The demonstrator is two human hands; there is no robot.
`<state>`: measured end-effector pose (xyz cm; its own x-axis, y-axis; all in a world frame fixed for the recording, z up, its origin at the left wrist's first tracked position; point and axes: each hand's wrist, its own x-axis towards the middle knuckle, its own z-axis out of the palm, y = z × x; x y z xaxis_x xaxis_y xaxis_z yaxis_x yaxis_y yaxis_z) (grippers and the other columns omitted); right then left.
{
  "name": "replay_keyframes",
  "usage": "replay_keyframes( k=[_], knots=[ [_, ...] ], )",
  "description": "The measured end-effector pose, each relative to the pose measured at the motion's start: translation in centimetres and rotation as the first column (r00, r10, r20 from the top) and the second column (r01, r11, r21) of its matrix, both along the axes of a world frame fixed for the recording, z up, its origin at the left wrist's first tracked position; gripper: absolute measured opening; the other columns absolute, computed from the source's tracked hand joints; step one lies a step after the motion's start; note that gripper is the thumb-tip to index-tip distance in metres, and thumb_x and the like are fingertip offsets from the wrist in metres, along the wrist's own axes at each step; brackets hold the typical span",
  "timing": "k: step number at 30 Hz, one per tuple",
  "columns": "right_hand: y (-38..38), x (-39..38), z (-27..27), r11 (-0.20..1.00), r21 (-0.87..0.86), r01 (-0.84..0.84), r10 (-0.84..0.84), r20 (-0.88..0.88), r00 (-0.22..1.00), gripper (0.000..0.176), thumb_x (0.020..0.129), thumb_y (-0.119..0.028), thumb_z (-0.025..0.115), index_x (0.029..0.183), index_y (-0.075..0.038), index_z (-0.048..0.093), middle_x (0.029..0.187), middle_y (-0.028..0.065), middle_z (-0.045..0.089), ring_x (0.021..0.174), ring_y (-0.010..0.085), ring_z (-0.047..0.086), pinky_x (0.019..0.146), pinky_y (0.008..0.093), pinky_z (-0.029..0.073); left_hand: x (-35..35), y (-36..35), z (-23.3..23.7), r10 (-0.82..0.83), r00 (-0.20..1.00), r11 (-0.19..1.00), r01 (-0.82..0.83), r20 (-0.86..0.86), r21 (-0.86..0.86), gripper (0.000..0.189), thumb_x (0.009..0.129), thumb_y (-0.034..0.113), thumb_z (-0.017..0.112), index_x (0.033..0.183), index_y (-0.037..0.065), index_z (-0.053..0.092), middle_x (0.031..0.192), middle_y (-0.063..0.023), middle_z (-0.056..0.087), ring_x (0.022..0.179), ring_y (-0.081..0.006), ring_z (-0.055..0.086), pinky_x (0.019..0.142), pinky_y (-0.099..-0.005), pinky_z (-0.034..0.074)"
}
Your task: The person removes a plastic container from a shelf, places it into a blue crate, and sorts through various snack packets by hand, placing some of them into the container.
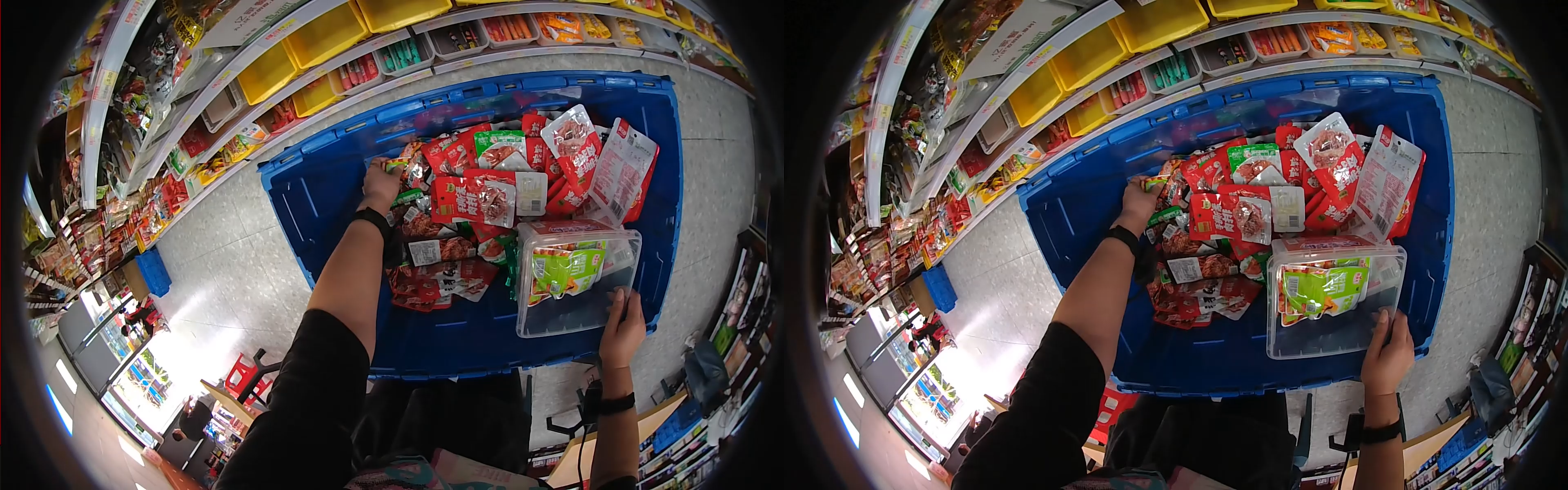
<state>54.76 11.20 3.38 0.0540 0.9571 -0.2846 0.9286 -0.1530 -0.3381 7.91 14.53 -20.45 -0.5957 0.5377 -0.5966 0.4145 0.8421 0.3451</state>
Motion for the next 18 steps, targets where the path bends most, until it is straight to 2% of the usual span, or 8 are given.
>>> replay_keyframes(
  k=[4, 6, 8, 12, 14, 15, 16, 18],
  knots=[
    [0.1, -0.2, 0.2, 1.0, 0.0, 0.022, -0.022, -0.013, 1.0, 0.022, 0.104, -0.021, 0.051, 0.105, -0.002, 0.062, 0.085, 0.0133, 0.072, 0.073, 0.03, 0.069, 0.065, 0.0385, 0.053, 1.1, 0.0, 3.2, 0.004, 1.0, 0.999, -0.005, 0.014, 0.046, 0.037, 0.085, 0.029, 0.076, 0.114, 0.007, 0.07, 0.107, -0.0204, 0.072, 0.105, -0.0357, 0.069, 0.091, -0.0432, 0.053],
    [0.0, -0.2, 0.2, 1.0, 0.002, 0.024, -0.024, -0.011, 1.0, 0.022, 0.104, -0.021, 0.051, 0.105, -0.002, 0.062, 0.086, 0.0139, 0.072, 0.074, 0.0313, 0.069, 0.065, 0.0393, 0.053, 1.6, -0.5, 4.3, -0.005, 0.999, 0.999, 0.008, -0.05, 0.046, 0.03, 0.086, 0.026, 0.075, 0.107, 0.005, 0.074, 0.1, -0.022, 0.073, 0.103, -0.0365, 0.07, 0.09, -0.0429, 0.053],
    [0.0, -0.1, 0.1, 1.0, 0.005, 0.027, -0.027, -0.011, 1.0, 0.022, 0.104, -0.022, 0.051, 0.104, -0.003, 0.063, 0.087, 0.0144, 0.072, 0.075, 0.0325, 0.069, 0.066, 0.04, 0.053, 2.0, -1.6, 5.4, -0.013, 0.996, 0.993, 0.023, -0.085, 0.118, 0.028, 0.086, 0.025, 0.074, 0.104, 0.004, 0.074, 0.096, -0.0221, 0.073, 0.099, -0.0353, 0.071, 0.087, -0.0415, 0.054],
    [0.1, 0.0, -0.1, 0.997, 0.068, -0.027, 0.028, -0.022, 0.999, 0.023, 0.104, -0.022, 0.052, 0.104, -0.003, 0.063, 0.088, 0.0159, 0.072, 0.079, 0.0363, 0.069, 0.068, 0.0426, 0.053, 3.1, -3.2, 9.7, 0.122, 0.992, 0.942, -0.12, 0.015, 0.312, 0.017, 0.085, 0.015, 0.076, 0.097, 0.003, 0.073, 0.097, -0.0203, 0.073, 0.092, -0.0323, 0.071, 0.082, -0.0366, 0.054],
    [0.0, 0.0, -0.1, 0.996, 0.083, -0.031, 0.033, -0.027, 0.999, 0.022, 0.104, -0.023, 0.052, 0.104, -0.003, 0.063, 0.088, 0.0162, 0.072, 0.08, 0.0372, 0.069, 0.068, 0.0433, 0.053, 3.0, -4.2, 11.3, 0.123, 0.987, 0.879, -0.061, -0.1, 0.473, 0.01, 0.085, 0.01, 0.076, 0.087, 0.002, 0.071, 0.095, -0.018, 0.072, 0.089, -0.0313, 0.07, 0.079, -0.0366, 0.054],
    [0.0, 0.1, -0.1, 0.996, 0.085, -0.028, 0.032, -0.038, 0.999, 0.023, 0.104, -0.023, 0.052, 0.104, -0.003, 0.063, 0.088, 0.0166, 0.071, 0.08, 0.0378, 0.069, 0.069, 0.0437, 0.053, 3.3, -4.4, 13.6, 0.013, 0.977, 0.859, 0.097, -0.211, 0.502, 0.016, 0.088, 0.011, 0.075, 0.084, 0.0, 0.063, 0.09, -0.0144, 0.069, 0.083, -0.0247, 0.068, 0.073, -0.0367, 0.052],
    [-0.1, 0.1, -0.2, 0.996, 0.087, -0.026, 0.03, -0.05, 0.998, 0.023, 0.103, -0.024, 0.053, 0.104, -0.003, 0.063, 0.089, 0.017, 0.071, 0.08, 0.0384, 0.069, 0.069, 0.0441, 0.053, 3.4, -4.9, 14.0, 0.01, 0.977, 0.854, 0.103, -0.214, 0.509, 0.016, 0.088, 0.011, 0.075, 0.084, 0.0, 0.063, 0.09, -0.0144, 0.069, 0.083, -0.0247, 0.068, 0.073, -0.0367, 0.052],
    [-0.1, 0.0, -0.2, 0.995, 0.096, -0.022, 0.026, -0.044, 0.999, 0.023, 0.103, -0.024, 0.053, 0.104, -0.003, 0.064, 0.089, 0.0176, 0.071, 0.08, 0.0392, 0.068, 0.069, 0.0448, 0.052, 3.6, -5.7, 14.5, 0.024, 0.986, 0.675, -0.137, 0.165, 0.725, 0.024, 0.092, 0.015, 0.073, 0.085, 0.0, 0.056, 0.082, -0.0083, 0.066, 0.077, -0.0136, 0.062, 0.068, -0.0319, 0.05]
  ],
)
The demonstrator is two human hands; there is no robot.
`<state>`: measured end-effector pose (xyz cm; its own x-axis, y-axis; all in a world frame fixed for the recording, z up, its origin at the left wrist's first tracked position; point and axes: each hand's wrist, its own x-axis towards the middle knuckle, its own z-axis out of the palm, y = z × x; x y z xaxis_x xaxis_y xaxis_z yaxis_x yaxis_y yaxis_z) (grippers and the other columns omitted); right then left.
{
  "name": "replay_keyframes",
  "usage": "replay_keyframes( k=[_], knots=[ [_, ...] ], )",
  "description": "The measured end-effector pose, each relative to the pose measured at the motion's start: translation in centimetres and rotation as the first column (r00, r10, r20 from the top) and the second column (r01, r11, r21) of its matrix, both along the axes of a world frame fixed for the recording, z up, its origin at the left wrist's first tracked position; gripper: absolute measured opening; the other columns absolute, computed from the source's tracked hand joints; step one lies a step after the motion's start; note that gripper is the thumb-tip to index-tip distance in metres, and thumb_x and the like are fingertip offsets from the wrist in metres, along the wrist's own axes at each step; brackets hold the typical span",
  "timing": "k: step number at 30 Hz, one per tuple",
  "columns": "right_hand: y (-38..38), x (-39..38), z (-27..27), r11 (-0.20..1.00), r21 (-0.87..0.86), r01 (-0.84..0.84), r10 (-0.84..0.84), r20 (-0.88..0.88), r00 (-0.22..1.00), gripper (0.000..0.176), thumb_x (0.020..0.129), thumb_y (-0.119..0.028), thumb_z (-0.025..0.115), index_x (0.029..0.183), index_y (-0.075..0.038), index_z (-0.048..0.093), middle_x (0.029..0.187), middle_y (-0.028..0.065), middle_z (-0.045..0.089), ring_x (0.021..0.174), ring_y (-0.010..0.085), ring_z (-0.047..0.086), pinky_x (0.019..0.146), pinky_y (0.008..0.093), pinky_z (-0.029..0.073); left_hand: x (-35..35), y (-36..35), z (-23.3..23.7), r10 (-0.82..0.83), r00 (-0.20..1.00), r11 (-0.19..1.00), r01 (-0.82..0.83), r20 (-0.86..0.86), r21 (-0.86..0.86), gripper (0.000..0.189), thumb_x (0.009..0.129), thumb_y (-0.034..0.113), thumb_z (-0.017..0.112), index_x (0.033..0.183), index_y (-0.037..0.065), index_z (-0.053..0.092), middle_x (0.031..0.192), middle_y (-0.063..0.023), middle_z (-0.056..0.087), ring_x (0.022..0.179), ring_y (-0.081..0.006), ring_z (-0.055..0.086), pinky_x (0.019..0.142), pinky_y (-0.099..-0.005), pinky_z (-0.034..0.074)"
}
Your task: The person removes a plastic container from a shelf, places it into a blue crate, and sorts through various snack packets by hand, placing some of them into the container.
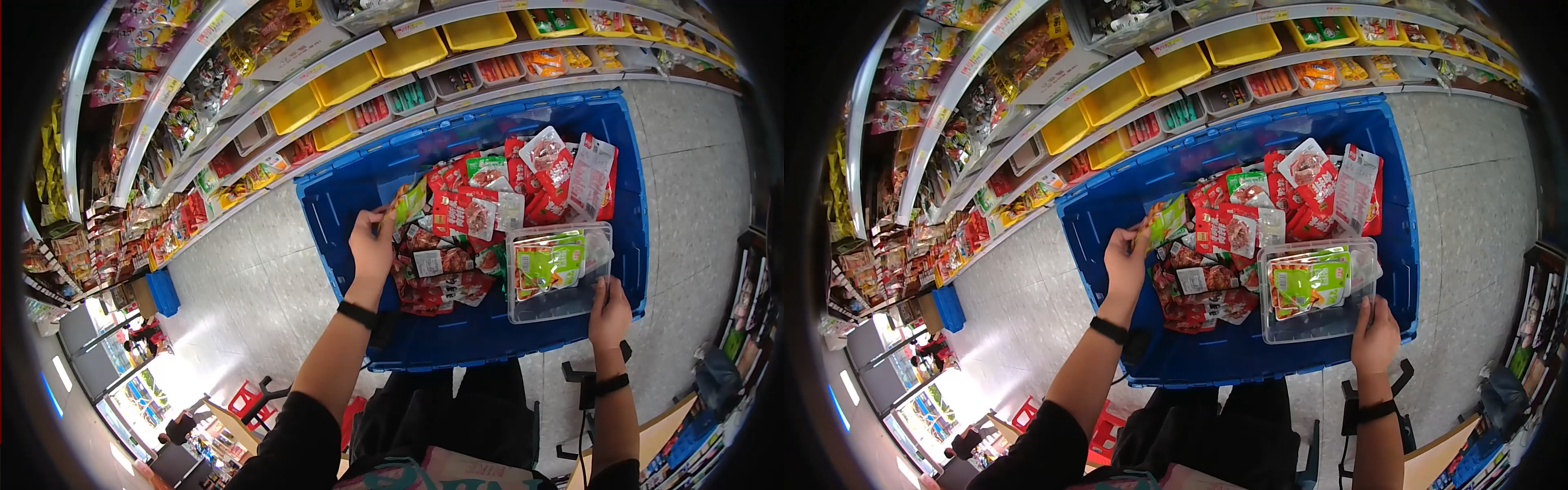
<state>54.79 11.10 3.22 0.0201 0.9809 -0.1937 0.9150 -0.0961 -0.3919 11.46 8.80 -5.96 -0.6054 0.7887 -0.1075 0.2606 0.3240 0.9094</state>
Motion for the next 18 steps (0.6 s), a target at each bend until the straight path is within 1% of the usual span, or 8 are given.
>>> replay_keyframes(
  k=[1, 2, 4, 9, 12, 14, 16, 18],
  knots=[
    [0.0, 0.0, 0.0, 1.0, -0.001, 0.0, 0.0, 0.01, 1.0, 0.024, 0.103, -0.024, 0.054, 0.104, -0.003, 0.064, 0.09, 0.0182, 0.07, 0.081, 0.04, 0.068, 0.069, 0.0454, 0.052, 0.4, 0.0, 3.5, 0.005, 0.984, 0.97, 0.038, 0.177, -0.239, 0.025, 0.097, 0.017, 0.07, 0.088, 0.003, 0.05, 0.087, -0.0048, 0.065, 0.078, -0.0062, 0.059, 0.068, -0.0244, 0.049],
    [0.0, 0.0, 0.1, 1.0, 0.005, 0.006, -0.006, 0.012, 1.0, 0.024, 0.103, -0.024, 0.054, 0.104, -0.003, 0.064, 0.09, 0.0182, 0.07, 0.081, 0.04, 0.068, 0.069, 0.0454, 0.052, 1.1, 0.1, 5.4, -0.002, 0.984, 0.971, 0.044, 0.18, -0.233, 0.025, 0.097, 0.017, 0.07, 0.088, 0.003, 0.05, 0.087, -0.0048, 0.065, 0.078, -0.0062, 0.059, 0.068, -0.0244, 0.049],
    [0.1, -0.1, 0.1, 1.0, 0.013, -0.024, 0.023, 0.046, 0.999, 0.023, 0.102, -0.023, 0.055, 0.104, -0.002, 0.064, 0.09, 0.0192, 0.07, 0.081, 0.0411, 0.067, 0.07, 0.0467, 0.052, 2.5, 0.2, 8.1, 0.105, 0.85, 0.987, -0.025, 0.516, -0.158, 0.023, 0.098, 0.017, 0.069, 0.09, 0.005, 0.05, 0.088, -0.0028, 0.065, 0.076, -0.0035, 0.059, 0.069, -0.0203, 0.049],
    [-0.1, 0.1, -0.2, 1.0, 0.008, -0.026, 0.025, 0.073, 0.997, 0.023, 0.101, -0.023, 0.056, 0.105, -0.002, 0.063, 0.089, 0.0193, 0.069, 0.08, 0.0413, 0.066, 0.069, 0.0477, 0.051, 6.9, 0.5, 12.5, 0.11, 0.602, 0.989, 0.016, 0.79, -0.15, 0.024, 0.1, 0.01, 0.063, 0.12, 0.0, 0.056, 0.111, -0.0107, 0.07, 0.098, -0.0132, 0.069, 0.088, -0.0297, 0.057],
    [-0.1, 0.2, -0.2, 1.0, -0.011, -0.029, 0.029, 0.07, 0.997, 0.023, 0.101, -0.023, 0.056, 0.104, -0.001, 0.063, 0.089, 0.0192, 0.069, 0.08, 0.0413, 0.066, 0.068, 0.0476, 0.051, 9.9, 0.2, 13.4, 0.058, 0.45, 0.979, 0.149, 0.891, -0.139, 0.03, 0.097, 0.008, 0.065, 0.124, 0.0, 0.053, 0.121, -0.0094, 0.066, 0.109, -0.0143, 0.064, 0.095, -0.0313, 0.053],
    [-0.1, 0.2, -0.3, 1.0, 0.004, -0.026, 0.026, 0.072, 0.997, 0.022, 0.101, -0.023, 0.056, 0.104, -0.002, 0.063, 0.089, 0.019, 0.069, 0.08, 0.0412, 0.066, 0.068, 0.0476, 0.051, 11.4, -0.3, 12.7, -0.108, 0.506, 0.926, 0.364, 0.856, -0.099, 0.04, 0.095, 0.005, 0.068, 0.13, 0.002, 0.049, 0.131, -0.0094, 0.059, 0.121, -0.0172, 0.057, 0.103, -0.0344, 0.048],
    [-0.2, 0.2, -0.5, 1.0, 0.018, -0.024, 0.023, 0.071, 0.997, 0.022, 0.101, -0.023, 0.056, 0.104, -0.002, 0.063, 0.089, 0.0188, 0.069, 0.08, 0.0412, 0.066, 0.068, 0.0477, 0.051, 12.4, -0.6, 12.0, -0.174, 0.543, 0.936, 0.351, 0.821, -0.034, 0.046, 0.092, 0.007, 0.072, 0.131, 0.003, 0.048, 0.132, -0.0091, 0.057, 0.126, -0.0191, 0.053, 0.105, -0.0347, 0.046],
    [-0.3, 0.3, -0.7, 0.999, 0.039, -0.026, 0.022, 0.096, 0.995, 0.021, 0.101, -0.022, 0.055, 0.104, -0.003, 0.064, 0.089, 0.0185, 0.069, 0.08, 0.041, 0.066, 0.068, 0.0473, 0.051, 12.1, -0.3, 11.2, -0.103, 0.725, 0.947, 0.28, 0.681, -0.155, 0.047, 0.092, 0.009, 0.073, 0.131, 0.003, 0.048, 0.13, -0.0095, 0.056, 0.127, -0.0207, 0.052, 0.103, -0.0333, 0.046]
  ],
)
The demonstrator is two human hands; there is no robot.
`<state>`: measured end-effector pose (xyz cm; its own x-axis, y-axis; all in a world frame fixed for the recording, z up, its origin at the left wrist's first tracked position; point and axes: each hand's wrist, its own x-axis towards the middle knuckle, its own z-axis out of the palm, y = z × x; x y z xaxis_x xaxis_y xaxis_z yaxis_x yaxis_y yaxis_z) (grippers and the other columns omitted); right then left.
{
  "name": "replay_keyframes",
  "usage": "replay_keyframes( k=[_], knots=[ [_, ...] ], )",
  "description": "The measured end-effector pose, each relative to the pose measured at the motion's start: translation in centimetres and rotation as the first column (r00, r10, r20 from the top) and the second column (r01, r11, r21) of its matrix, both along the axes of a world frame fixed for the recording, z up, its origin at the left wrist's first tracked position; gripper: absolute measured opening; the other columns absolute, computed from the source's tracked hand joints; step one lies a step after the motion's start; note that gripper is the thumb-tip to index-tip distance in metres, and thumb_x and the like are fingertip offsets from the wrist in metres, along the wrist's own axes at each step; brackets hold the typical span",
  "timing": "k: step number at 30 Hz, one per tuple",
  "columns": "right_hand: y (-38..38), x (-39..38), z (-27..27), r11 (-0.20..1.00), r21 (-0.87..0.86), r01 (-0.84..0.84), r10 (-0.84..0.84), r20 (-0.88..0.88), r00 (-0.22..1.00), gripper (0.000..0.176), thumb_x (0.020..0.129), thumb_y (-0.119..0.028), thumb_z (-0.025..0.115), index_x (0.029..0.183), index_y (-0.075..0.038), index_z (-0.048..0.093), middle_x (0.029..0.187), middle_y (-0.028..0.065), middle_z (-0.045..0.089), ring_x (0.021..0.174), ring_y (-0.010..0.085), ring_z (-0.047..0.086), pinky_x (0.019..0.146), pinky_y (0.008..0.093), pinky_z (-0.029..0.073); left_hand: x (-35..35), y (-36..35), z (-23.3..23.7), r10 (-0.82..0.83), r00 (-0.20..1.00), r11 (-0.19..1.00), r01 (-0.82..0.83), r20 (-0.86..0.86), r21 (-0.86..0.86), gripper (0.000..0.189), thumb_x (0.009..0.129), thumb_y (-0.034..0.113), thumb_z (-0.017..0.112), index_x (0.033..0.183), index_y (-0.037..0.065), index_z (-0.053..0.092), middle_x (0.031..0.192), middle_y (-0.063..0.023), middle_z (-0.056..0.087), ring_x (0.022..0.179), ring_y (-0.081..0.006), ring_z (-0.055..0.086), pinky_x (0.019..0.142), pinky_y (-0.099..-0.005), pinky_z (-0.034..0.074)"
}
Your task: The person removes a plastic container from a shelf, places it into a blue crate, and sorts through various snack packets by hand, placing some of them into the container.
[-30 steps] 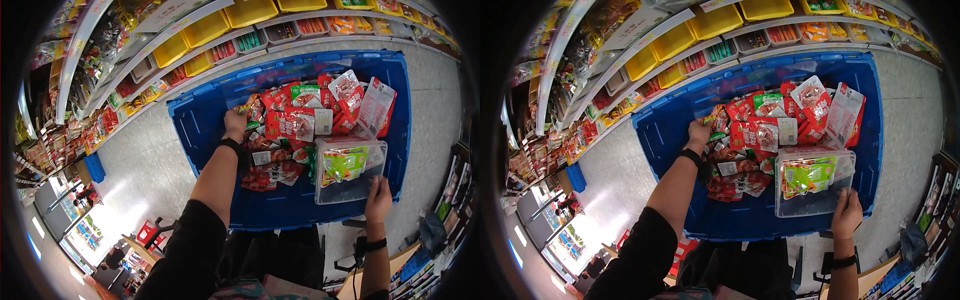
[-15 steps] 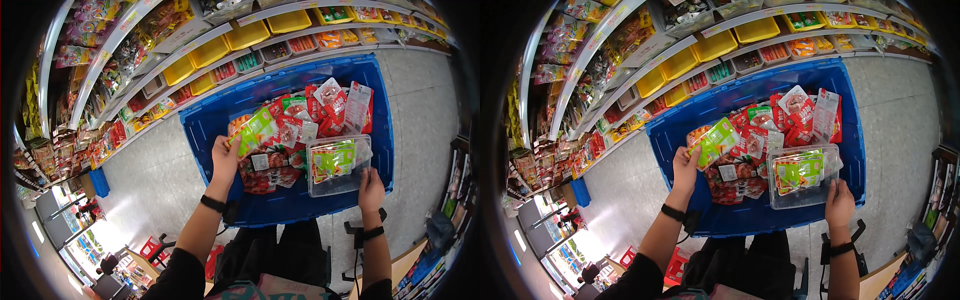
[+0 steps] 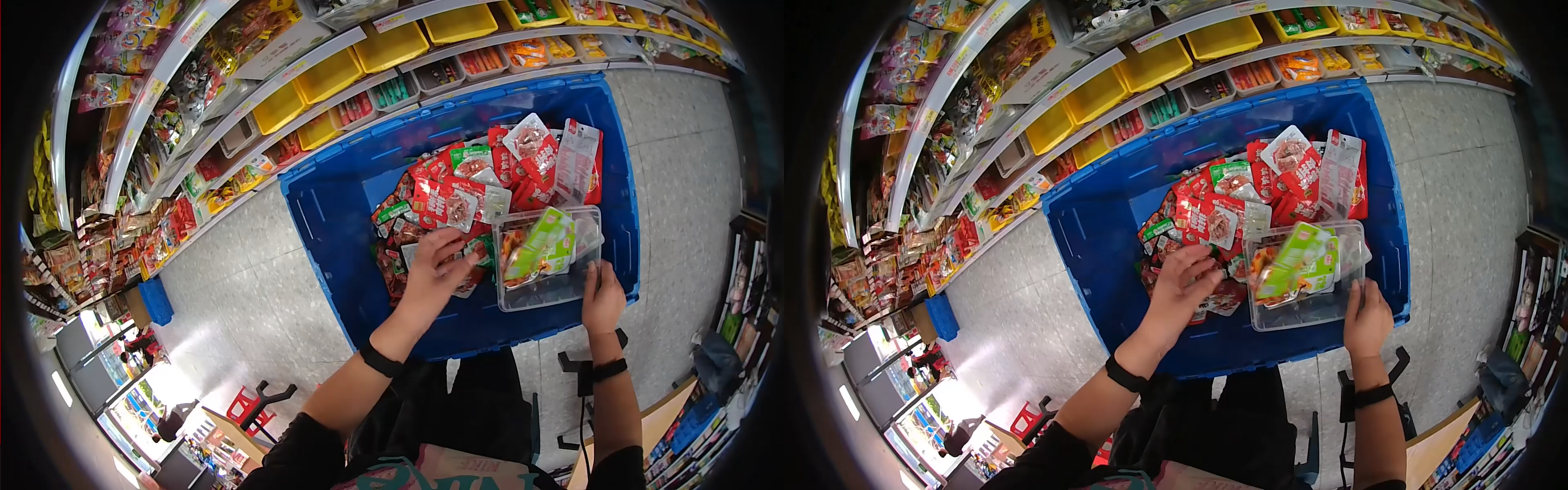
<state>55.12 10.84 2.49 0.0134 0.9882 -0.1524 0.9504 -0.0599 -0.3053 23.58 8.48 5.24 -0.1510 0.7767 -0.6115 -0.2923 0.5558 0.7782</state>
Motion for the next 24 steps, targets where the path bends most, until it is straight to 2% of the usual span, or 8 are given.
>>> replay_keyframes(
  k=[4, 7, 9, 10, 12, 13, 20, 24],
  knots=[
    [0.1, -0.4, 0.4, 1.0, -0.011, 0.009, -0.01, -0.039, 0.999, 0.022, 0.102, -0.023, 0.055, 0.104, -0.003, 0.064, 0.088, 0.0182, 0.069, 0.08, 0.0408, 0.067, 0.068, 0.0463, 0.051, -4.4, 0.0, -5.2, -0.012, 0.994, 0.988, -0.005, -0.109, -0.156, 0.037, 0.097, 0.014, 0.066, 0.129, 0.0, 0.054, 0.129, -0.0117, 0.058, 0.117, -0.0179, 0.058, 0.099, -0.0318, 0.047],
    [0.1, -0.2, 0.3, 1.0, -0.008, 0.013, -0.013, -0.054, 0.998, 0.023, 0.102, -0.024, 0.054, 0.103, -0.003, 0.064, 0.088, 0.0178, 0.07, 0.079, 0.0399, 0.067, 0.068, 0.0451, 0.052, -8.3, -0.9, -13.9, 0.001, 0.96, 0.986, -0.048, -0.28, -0.159, 0.037, 0.094, 0.018, 0.07, 0.125, 0.002, 0.057, 0.124, -0.0162, 0.063, 0.115, -0.0265, 0.062, 0.098, -0.0364, 0.05],
    [0.1, -0.3, 0.4, 1.0, -0.02, 0.024, -0.025, -0.043, 0.999, 0.024, 0.103, -0.025, 0.054, 0.103, -0.003, 0.064, 0.088, 0.0171, 0.071, 0.079, 0.0386, 0.068, 0.068, 0.0445, 0.052, -10.5, -0.1, -16.6, -0.373, 0.739, 0.908, 0.166, -0.561, -0.385, 0.056, 0.092, 0.029, 0.072, 0.138, 0.005, 0.05, 0.14, -0.021, 0.054, 0.128, -0.0336, 0.055, 0.106, -0.0421, 0.046],
    [0.2, -0.3, 0.5, 1.0, -0.021, 0.019, -0.019, -0.042, 0.999, 0.024, 0.103, -0.025, 0.054, 0.103, -0.003, 0.064, 0.088, 0.0171, 0.071, 0.079, 0.0386, 0.068, 0.068, 0.0445, 0.052, -10.8, 0.3, -17.1, -0.369, 0.742, 0.908, 0.161, -0.56, -0.386, 0.056, 0.092, 0.029, 0.072, 0.138, 0.005, 0.05, 0.14, -0.021, 0.054, 0.128, -0.0336, 0.055, 0.106, -0.0421, 0.046],
    [0.3, -0.2, 0.6, 0.999, -0.036, 0.007, -0.01, -0.074, 0.997, 0.023, 0.104, -0.024, 0.053, 0.103, -0.003, 0.063, 0.088, 0.016, 0.071, 0.077, 0.0378, 0.068, 0.067, 0.0439, 0.052, -11.3, 1.1, -18.3, -0.697, 0.402, 0.706, 0.241, -0.593, -0.666, 0.078, 0.092, 0.034, 0.069, 0.155, 0.005, 0.032, 0.154, -0.0207, 0.038, 0.144, -0.0355, 0.036, 0.12, -0.0418, 0.031],
    [0.2, -0.2, 0.6, 0.999, -0.036, -0.001, -0.001, -0.072, 0.997, 0.023, 0.104, -0.024, 0.053, 0.103, -0.003, 0.063, 0.088, 0.016, 0.071, 0.077, 0.0378, 0.068, 0.067, 0.0439, 0.052, -11.8, 1.7, -19.0, -0.76, 0.354, 0.641, 0.27, -0.545, -0.718, 0.084, 0.092, 0.043, 0.066, 0.157, 0.01, 0.025, 0.163, -0.0157, 0.025, 0.15, -0.0322, 0.025, 0.121, -0.0427, 0.028],
    [0.3, -0.2, 0.6, 0.998, -0.065, 0.006, -0.01, -0.063, 0.998, 0.023, 0.105, -0.023, 0.051, 0.102, -0.002, 0.061, 0.085, 0.0138, 0.072, 0.073, 0.0327, 0.069, 0.064, 0.0408, 0.052, -11.7, 4.2, -18.1, -0.786, 0.277, 0.618, 0.342, -0.553, -0.707, 0.1, 0.083, 0.053, 0.074, 0.157, 0.007, 0.025, 0.155, -0.0158, 0.037, 0.143, -0.0345, 0.035, 0.119, -0.0446, 0.029],
    [0.3, -0.4, 0.6, 0.998, -0.055, 0.005, -0.008, -0.048, 0.999, 0.024, 0.105, -0.023, 0.051, 0.102, -0.002, 0.061, 0.084, 0.013, 0.072, 0.07, 0.0308, 0.069, 0.063, 0.0393, 0.052, -11.5, 3.8, -18.4, -0.828, 0.385, 0.55, 0.419, -0.408, -0.723, 0.08, 0.08, 0.053, 0.076, 0.145, 0.013, 0.052, 0.151, -0.0145, 0.041, 0.14, -0.0326, 0.039, 0.114, -0.0447, 0.034]
  ],
)
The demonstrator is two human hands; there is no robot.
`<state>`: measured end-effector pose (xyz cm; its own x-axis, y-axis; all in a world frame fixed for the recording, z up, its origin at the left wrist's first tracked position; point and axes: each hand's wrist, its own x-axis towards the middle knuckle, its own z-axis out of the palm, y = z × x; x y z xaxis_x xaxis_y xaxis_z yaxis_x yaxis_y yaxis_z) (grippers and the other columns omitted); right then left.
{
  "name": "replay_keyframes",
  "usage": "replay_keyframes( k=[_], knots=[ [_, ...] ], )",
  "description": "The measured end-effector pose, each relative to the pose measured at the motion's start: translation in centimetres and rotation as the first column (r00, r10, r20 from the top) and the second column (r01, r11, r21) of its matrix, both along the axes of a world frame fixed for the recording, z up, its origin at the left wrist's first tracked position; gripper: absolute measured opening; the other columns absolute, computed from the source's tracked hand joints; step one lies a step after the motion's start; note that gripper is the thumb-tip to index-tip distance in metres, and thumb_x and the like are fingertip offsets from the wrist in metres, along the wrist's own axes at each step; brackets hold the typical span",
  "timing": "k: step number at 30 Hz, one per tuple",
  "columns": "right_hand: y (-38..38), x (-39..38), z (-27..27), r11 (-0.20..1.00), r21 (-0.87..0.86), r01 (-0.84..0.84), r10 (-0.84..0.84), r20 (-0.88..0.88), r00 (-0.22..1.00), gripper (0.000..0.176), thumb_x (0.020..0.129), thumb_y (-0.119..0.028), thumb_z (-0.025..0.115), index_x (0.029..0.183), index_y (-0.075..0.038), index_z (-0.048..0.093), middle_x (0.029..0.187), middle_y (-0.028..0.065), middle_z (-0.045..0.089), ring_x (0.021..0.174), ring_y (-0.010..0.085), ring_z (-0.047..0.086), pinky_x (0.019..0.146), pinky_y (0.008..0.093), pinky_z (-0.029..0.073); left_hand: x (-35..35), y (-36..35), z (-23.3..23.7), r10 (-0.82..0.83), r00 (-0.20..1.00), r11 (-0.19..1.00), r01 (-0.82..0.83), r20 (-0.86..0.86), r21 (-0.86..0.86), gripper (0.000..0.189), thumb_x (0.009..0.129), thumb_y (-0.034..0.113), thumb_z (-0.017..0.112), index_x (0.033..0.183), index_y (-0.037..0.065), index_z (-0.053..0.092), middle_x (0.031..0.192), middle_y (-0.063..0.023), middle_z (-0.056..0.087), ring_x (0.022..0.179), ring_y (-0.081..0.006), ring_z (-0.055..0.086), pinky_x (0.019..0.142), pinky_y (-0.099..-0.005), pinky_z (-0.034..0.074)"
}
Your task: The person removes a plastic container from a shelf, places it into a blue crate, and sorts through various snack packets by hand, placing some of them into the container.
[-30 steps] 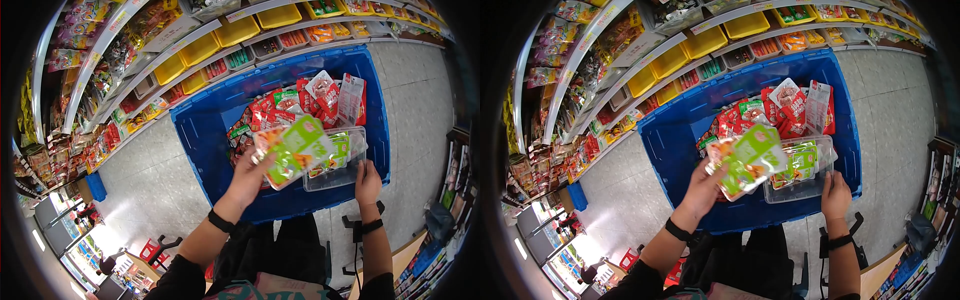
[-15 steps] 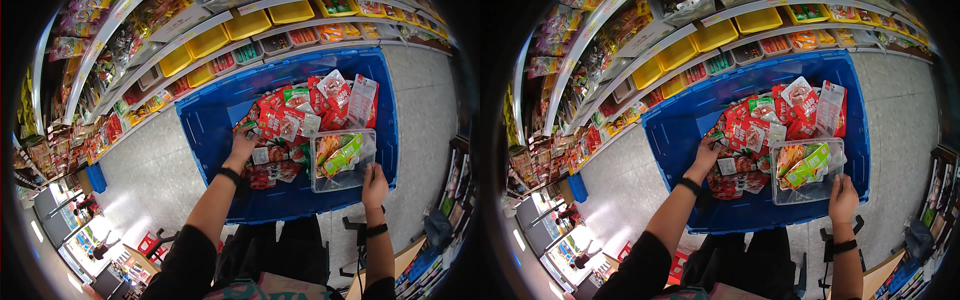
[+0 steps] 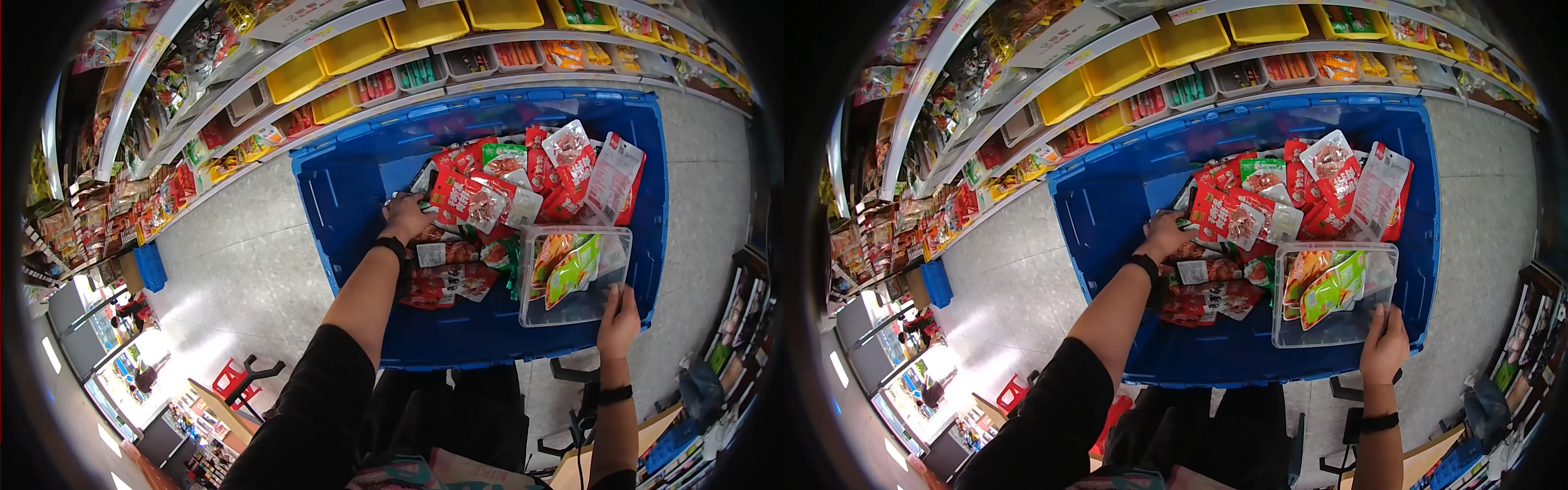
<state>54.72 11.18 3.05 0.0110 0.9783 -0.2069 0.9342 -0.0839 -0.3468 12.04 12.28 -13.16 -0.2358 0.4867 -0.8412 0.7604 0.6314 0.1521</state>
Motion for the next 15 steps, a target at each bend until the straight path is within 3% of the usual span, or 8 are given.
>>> replay_keyframes(
  k=[2, 4, 5, 6, 8, 9, 12, 15],
  knots=[
    [0.0, 0.1, 0.0, 1.0, -0.018, 0.014, -0.014, -0.009, 1.0, 0.023, 0.105, -0.023, 0.051, 0.103, -0.002, 0.061, 0.085, 0.013, 0.072, 0.071, 0.0305, 0.069, 0.063, 0.0392, 0.052, 1.1, -1.7, -0.9, 0.026, 0.998, 0.997, -0.022, -0.052, 0.078, 0.07, 0.079, 0.053, 0.075, 0.136, 0.016, 0.062, 0.148, -0.0135, 0.046, 0.141, -0.0297, 0.04, 0.112, -0.0447, 0.036],
    [-0.1, 0.1, -0.1, 0.999, -0.035, 0.027, -0.027, -0.025, 0.999, 0.023, 0.105, -0.022, 0.051, 0.104, -0.002, 0.061, 0.085, 0.013, 0.072, 0.071, 0.0303, 0.069, 0.063, 0.039, 0.052, 1.8, -2.6, -0.5, -0.102, 0.992, 0.973, 0.114, -0.07, 0.2, 0.059, 0.081, 0.048, 0.073, 0.129, 0.014, 0.067, 0.141, -0.0089, 0.055, 0.136, -0.0268, 0.044, 0.112, -0.047, 0.032],
    [-0.2, 0.1, -0.2, 0.999, -0.02, 0.028, -0.028, -0.025, 0.999, 0.023, 0.105, -0.023, 0.051, 0.105, -0.002, 0.061, 0.086, 0.0129, 0.072, 0.071, 0.0297, 0.069, 0.063, 0.0387, 0.053, 2.2, -3.0, -0.3, -0.155, 0.987, 0.957, 0.162, -0.05, 0.239, 0.059, 0.08, 0.05, 0.072, 0.125, 0.011, 0.069, 0.125, -0.0156, 0.067, 0.121, -0.0304, 0.06, 0.108, -0.0442, 0.041],
    [-0.2, 0.1, -0.2, 1.0, -0.005, 0.031, -0.031, -0.025, 0.999, 0.024, 0.105, -0.023, 0.051, 0.106, -0.001, 0.061, 0.086, 0.0128, 0.072, 0.071, 0.0291, 0.069, 0.064, 0.0384, 0.053, 2.8, -2.9, 0.8, -0.239, 0.971, 0.936, 0.237, -0.023, 0.261, 0.055, 0.082, 0.048, 0.071, 0.122, 0.009, 0.07, 0.113, -0.018, 0.071, 0.11, -0.0347, 0.065, 0.105, -0.0443, 0.043],
    [-0.2, 0.0, -0.1, 0.999, -0.014, 0.035, -0.035, -0.032, 0.999, 0.024, 0.105, -0.023, 0.051, 0.107, -0.002, 0.061, 0.087, 0.0127, 0.073, 0.071, 0.0288, 0.07, 0.064, 0.0381, 0.053, 5.0, -3.3, 2.1, -0.264, 0.963, 0.941, 0.245, 0.054, 0.233, 0.045, 0.087, 0.045, 0.066, 0.117, 0.011, 0.071, 0.104, -0.0184, 0.072, 0.105, -0.0358, 0.066, 0.108, -0.046, 0.04],
    [-0.2, 0.0, -0.1, 0.999, -0.023, 0.041, -0.042, -0.032, 0.999, 0.024, 0.105, -0.023, 0.051, 0.108, -0.002, 0.062, 0.088, 0.0125, 0.073, 0.071, 0.0284, 0.07, 0.064, 0.0379, 0.053, 6.3, -4.6, 1.5, -0.281, 0.955, 0.915, 0.237, 0.094, 0.327, 0.041, 0.088, 0.042, 0.065, 0.115, 0.012, 0.07, 0.1, -0.0181, 0.072, 0.105, -0.0347, 0.066, 0.111, -0.0472, 0.036],
    [-0.2, 0.4, -0.5, 0.999, -0.025, 0.037, -0.038, -0.024, 0.999, 0.025, 0.105, -0.024, 0.05, 0.109, -0.002, 0.062, 0.088, 0.012, 0.073, 0.07, 0.0278, 0.07, 0.064, 0.0378, 0.053, 10.1, -5.6, 3.4, -0.395, 0.916, 0.833, 0.388, -0.068, 0.394, 0.042, 0.089, 0.041, 0.064, 0.113, 0.008, 0.068, 0.103, -0.0174, 0.072, 0.106, -0.0361, 0.065, 0.112, -0.0473, 0.034],
    [-0.2, 0.3, -0.2, 0.999, -0.037, 0.035, -0.036, -0.025, 0.999, 0.025, 0.105, -0.024, 0.05, 0.108, -0.002, 0.062, 0.088, 0.0117, 0.073, 0.07, 0.0278, 0.07, 0.063, 0.0379, 0.053, 11.2, -6.4, 2.8, -0.329, 0.936, 0.809, 0.349, -0.127, 0.472, 0.042, 0.091, 0.041, 0.058, 0.11, 0.006, 0.069, 0.106, -0.0178, 0.071, 0.107, -0.0376, 0.065, 0.107, -0.0496, 0.039]
  ],
)
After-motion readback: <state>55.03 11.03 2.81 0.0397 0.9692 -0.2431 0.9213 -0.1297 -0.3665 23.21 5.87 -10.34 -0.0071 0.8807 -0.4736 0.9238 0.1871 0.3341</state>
